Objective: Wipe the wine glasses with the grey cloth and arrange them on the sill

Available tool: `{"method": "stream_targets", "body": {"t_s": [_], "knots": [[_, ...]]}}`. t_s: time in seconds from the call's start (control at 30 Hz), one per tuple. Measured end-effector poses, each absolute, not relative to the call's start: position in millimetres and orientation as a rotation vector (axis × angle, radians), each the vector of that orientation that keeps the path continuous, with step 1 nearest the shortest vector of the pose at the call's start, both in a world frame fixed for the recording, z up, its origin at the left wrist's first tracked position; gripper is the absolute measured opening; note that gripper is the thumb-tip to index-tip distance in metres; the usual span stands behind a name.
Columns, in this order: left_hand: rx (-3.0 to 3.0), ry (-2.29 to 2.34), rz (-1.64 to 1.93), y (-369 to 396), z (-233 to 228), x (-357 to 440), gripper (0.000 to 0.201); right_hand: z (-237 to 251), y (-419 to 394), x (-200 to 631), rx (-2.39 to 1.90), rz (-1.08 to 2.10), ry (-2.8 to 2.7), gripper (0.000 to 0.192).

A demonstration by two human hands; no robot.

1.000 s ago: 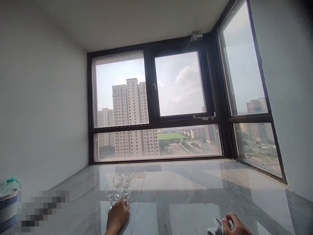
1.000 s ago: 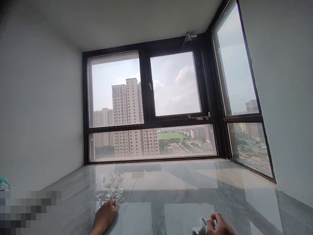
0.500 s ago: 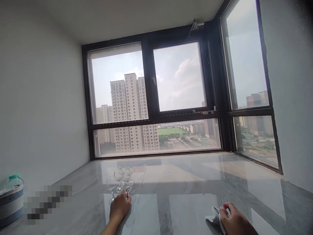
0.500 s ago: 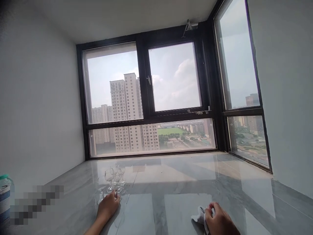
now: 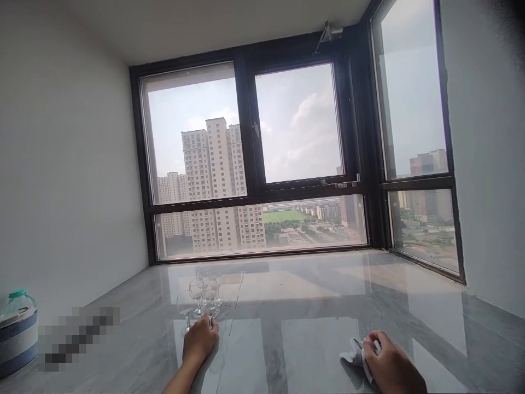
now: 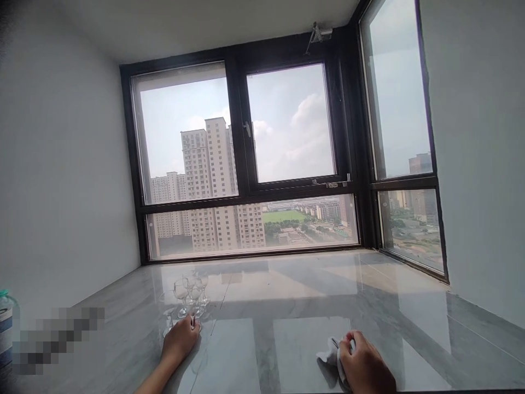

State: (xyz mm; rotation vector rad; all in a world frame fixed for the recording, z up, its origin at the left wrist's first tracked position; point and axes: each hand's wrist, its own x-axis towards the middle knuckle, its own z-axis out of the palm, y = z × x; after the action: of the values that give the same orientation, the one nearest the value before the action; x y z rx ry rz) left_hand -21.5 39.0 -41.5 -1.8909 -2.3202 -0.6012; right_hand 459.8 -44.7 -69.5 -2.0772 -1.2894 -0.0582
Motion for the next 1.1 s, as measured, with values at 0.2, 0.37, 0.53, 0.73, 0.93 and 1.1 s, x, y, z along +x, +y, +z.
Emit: {"method": "stream_targets", "body": {"t_s": [0.2,0.37,0.53,0.73,0.93,1.1], "knots": [[-1.906,-2.318,-0.616,38.9,-40.6,-21.5,0.028,-62.2,-50.6,457.5,-2.079,0.078,-1.286,0.027],[-1.901,-2.33,-0.585,37.1,-38.3,-20.0,0.029,-62.0,-51.3,454.3,-2.093,-0.005,-1.272,0.027],[-1.905,-2.33,-0.577,35.4,-35.2,-17.6,0.03,-63.0,-49.9,455.2,-2.109,-0.013,-1.273,0.028],[-1.911,-2.322,-0.584,35.6,-35.6,-17.9,0.029,-61.4,-50.5,454.6,-2.102,-0.034,-1.271,0.027],[-1.906,-2.328,-0.604,36.9,-37.2,-18.2,0.031,-61.5,-50.3,453.4,-2.091,-0.093,-1.263,0.026],[-1.91,-2.339,-0.589,35.6,-34.9,-17.5,0.032,-62.7,-51.3,455.0,-2.083,-0.054,-1.273,0.026]]}}
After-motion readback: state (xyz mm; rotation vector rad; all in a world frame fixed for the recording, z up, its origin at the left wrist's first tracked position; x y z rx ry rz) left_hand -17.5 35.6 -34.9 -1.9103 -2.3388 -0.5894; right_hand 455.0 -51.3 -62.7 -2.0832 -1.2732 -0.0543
